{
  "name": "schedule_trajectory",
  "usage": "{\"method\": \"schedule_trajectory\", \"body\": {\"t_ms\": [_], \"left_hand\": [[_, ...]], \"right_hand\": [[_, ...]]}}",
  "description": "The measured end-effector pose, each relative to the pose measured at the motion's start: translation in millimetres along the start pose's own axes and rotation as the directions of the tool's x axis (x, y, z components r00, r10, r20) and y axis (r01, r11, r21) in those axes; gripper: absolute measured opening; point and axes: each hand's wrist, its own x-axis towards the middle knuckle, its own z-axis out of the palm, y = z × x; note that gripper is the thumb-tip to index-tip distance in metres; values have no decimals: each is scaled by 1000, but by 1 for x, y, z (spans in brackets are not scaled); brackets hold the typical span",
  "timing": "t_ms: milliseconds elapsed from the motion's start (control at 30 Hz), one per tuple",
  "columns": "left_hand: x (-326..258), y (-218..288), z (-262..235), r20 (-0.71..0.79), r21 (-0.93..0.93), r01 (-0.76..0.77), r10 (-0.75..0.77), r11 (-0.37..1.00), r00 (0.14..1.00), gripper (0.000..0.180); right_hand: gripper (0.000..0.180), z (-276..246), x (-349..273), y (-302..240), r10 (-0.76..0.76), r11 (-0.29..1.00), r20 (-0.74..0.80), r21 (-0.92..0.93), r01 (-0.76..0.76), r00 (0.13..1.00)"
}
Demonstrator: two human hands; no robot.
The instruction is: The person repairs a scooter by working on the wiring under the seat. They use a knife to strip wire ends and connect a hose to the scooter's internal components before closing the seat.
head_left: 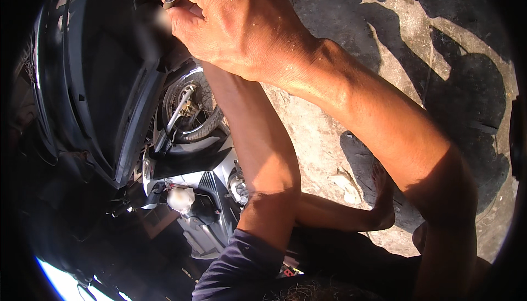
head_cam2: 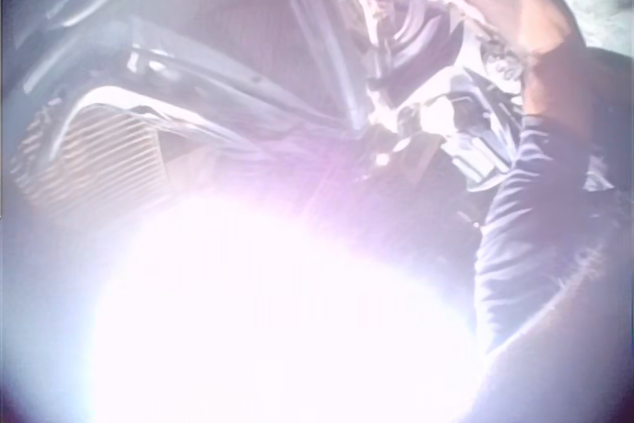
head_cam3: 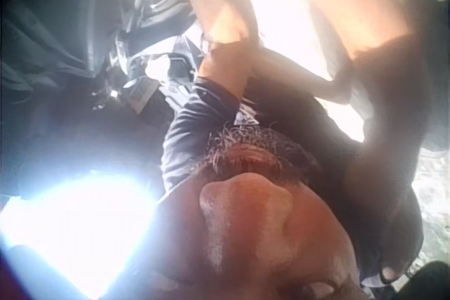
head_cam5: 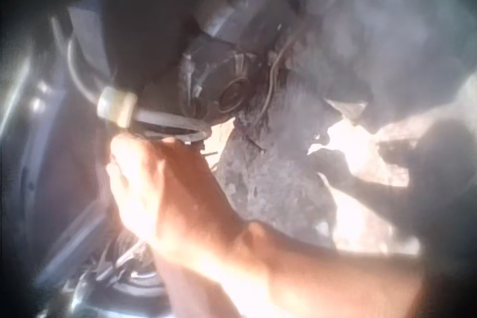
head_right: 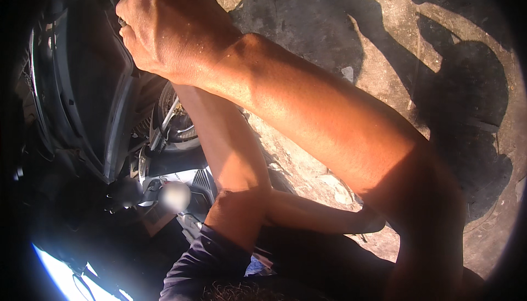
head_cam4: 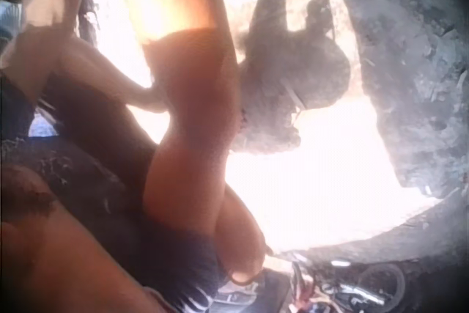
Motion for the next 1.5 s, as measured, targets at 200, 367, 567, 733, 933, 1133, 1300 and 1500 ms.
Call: {"method": "schedule_trajectory", "body": {"t_ms": [200,367,567,733,933,1133,1300,1500], "left_hand": [[0,1,-5,35,-27,38,-37,999,999,31],[3,-3,-8,72,-68,76,-72,995,995,33],[5,2,-14,92,-85,103,-95,991,991,36],[6,-1,-19,107,-109,130,-118,986,987,38],[8,-2,-21,121,-127,164,-149,978,982,41],[9,8,-29,115,-147,176,-160,973,980,43],[28,-4,-26,168,-267,259,-220,928,961,46],[-1,6,-37,12,-398,133,-139,908,990,48]], "right_hand": [[20,10,-9,14,-169,985,-112,-59,163,979],[21,-4,-3,7,-31,999,-54,-16,30,998],[20,14,4,24,-42,994,-82,-102,33,996],[20,-3,-13,17,-106,978,-42,-186,97,993],[21,-13,-9,24,-136,982,-6,-131,134,991],[23,-10,-4,25,-164,984,38,-68,166,986],[17,-28,18,-9,196,927,55,-335,-167,979],[17,9,-40,20,-192,981,-354,-78,176,916]]}}
